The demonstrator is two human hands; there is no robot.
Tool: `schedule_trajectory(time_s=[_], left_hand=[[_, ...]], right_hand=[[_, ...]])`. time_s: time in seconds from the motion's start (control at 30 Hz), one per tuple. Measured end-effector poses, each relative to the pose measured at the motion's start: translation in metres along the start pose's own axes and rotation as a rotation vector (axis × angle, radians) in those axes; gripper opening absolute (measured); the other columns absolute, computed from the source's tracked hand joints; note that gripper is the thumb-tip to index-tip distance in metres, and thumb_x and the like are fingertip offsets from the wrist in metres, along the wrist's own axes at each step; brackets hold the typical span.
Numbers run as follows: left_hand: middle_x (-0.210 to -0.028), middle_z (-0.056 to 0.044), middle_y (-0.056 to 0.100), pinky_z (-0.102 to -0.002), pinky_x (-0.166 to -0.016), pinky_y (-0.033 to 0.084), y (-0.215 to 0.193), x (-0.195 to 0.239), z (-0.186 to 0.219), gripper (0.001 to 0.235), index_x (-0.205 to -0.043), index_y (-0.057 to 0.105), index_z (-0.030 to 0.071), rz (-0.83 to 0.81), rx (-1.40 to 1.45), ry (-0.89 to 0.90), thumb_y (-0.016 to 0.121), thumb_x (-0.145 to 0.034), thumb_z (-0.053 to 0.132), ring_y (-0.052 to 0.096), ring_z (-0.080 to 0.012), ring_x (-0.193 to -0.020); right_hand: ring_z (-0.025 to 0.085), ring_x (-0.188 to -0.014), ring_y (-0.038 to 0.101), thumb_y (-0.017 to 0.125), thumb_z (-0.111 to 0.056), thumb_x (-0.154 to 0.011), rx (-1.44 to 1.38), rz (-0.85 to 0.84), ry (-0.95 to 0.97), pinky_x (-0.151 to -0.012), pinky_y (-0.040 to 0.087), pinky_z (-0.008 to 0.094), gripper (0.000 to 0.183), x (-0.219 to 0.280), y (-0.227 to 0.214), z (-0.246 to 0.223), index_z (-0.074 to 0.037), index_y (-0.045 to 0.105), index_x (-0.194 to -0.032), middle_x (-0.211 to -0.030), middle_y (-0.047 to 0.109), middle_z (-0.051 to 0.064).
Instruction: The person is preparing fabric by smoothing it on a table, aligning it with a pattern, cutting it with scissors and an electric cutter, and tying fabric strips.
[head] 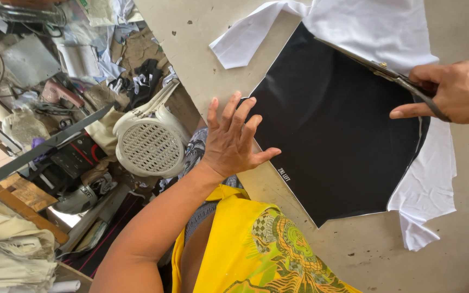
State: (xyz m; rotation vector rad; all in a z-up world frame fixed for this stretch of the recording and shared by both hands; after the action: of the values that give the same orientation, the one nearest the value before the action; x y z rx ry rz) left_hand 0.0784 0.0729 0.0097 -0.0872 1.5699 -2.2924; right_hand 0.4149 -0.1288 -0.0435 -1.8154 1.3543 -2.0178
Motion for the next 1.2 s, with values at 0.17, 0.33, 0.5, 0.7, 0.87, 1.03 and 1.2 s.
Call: schedule_trajectory(time_s=[0.17,0.33,0.5,0.7,0.87,1.03,1.2], left_hand=[[-0.146,-0.013,0.050,-0.061,-0.118,0.020,0.001,-0.001,-0.002,0.077,-0.125,0.049,0.017,-0.011,-0.018,0.009,0.074,-0.087,0.079,0.045,-0.0370,-0.143],[-0.146,-0.013,0.049,-0.061,-0.118,0.022,0.000,0.001,-0.001,0.078,-0.126,0.048,0.017,-0.018,-0.011,0.005,0.075,-0.085,0.078,0.045,-0.0370,-0.143],[-0.148,-0.013,0.047,-0.061,-0.119,0.023,0.001,0.000,-0.004,0.079,-0.129,0.046,0.018,-0.038,0.005,0.000,0.075,-0.085,0.077,0.045,-0.0369,-0.143],[-0.145,-0.013,0.048,-0.062,-0.117,0.024,-0.002,-0.001,-0.002,0.079,-0.127,0.047,0.017,-0.021,0.014,0.022,0.076,-0.085,0.077,0.045,-0.0359,-0.142],[-0.144,-0.013,0.050,-0.062,-0.118,0.023,-0.004,0.001,-0.003,0.079,-0.126,0.048,0.016,-0.007,0.018,0.019,0.077,-0.084,0.076,0.046,-0.0364,-0.142],[-0.145,-0.013,0.049,-0.061,-0.118,0.024,-0.003,0.002,-0.006,0.080,-0.127,0.047,0.017,-0.009,0.016,0.015,0.076,-0.083,0.077,0.045,-0.0356,-0.142],[-0.142,-0.014,0.053,-0.063,-0.115,0.028,-0.028,0.001,0.008,0.074,-0.123,0.051,0.011,0.135,0.043,0.084,0.064,-0.088,0.075,0.045,-0.0373,-0.142]], right_hand=[[0.021,-0.059,0.037,0.080,-0.064,-0.070,-0.073,0.061,-0.009,-0.065,0.041,0.034,0.068,0.008,-0.010,-0.014,-0.007,0.043,-0.073,-0.057,0.039,0.004],[0.021,-0.053,0.040,0.082,-0.061,-0.070,-0.129,0.058,-0.039,-0.062,0.044,0.034,0.064,0.010,-0.016,-0.042,-0.007,0.049,-0.074,-0.054,0.043,0.004],[0.020,-0.052,0.036,0.081,-0.059,-0.074,-0.166,0.083,-0.079,-0.059,0.041,0.034,0.063,0.006,-0.023,-0.067,-0.006,0.045,-0.074,-0.054,0.037,0.003],[0.020,-0.057,0.033,0.086,-0.048,-0.077,-0.323,0.087,0.019,-0.059,0.034,0.035,0.064,0.014,-0.031,-0.076,-0.005,0.039,-0.069,-0.059,0.036,0.004],[0.021,-0.058,0.036,0.084,-0.056,-0.077,-0.277,0.022,0.096,-0.058,0.035,0.037,0.065,0.009,-0.035,-0.084,-0.007,0.042,-0.074,-0.059,0.039,0.005],[0.018,-0.057,0.027,0.083,-0.050,-0.078,-0.338,0.131,-0.015,-0.054,0.028,0.036,0.067,0.005,-0.048,-0.113,-0.007,0.032,-0.068,-0.058,0.031,0.003],[0.020,-0.049,0.052,0.083,-0.038,-0.088,-0.690,0.064,0.194,-0.047,0.040,0.034,0.045,0.014,-0.043,-0.130,-0.005,0.056,-0.076,-0.054,0.055,0.012]])
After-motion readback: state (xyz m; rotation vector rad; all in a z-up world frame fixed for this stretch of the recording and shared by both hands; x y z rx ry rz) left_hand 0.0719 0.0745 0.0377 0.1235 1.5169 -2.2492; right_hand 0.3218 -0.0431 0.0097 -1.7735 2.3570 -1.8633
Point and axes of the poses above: each hand's wrist, its own x-axis away from the middle knuckle, its own y-axis out of the palm, z = x × y, the point moved 10 cm from there along -x, towards the middle knuckle
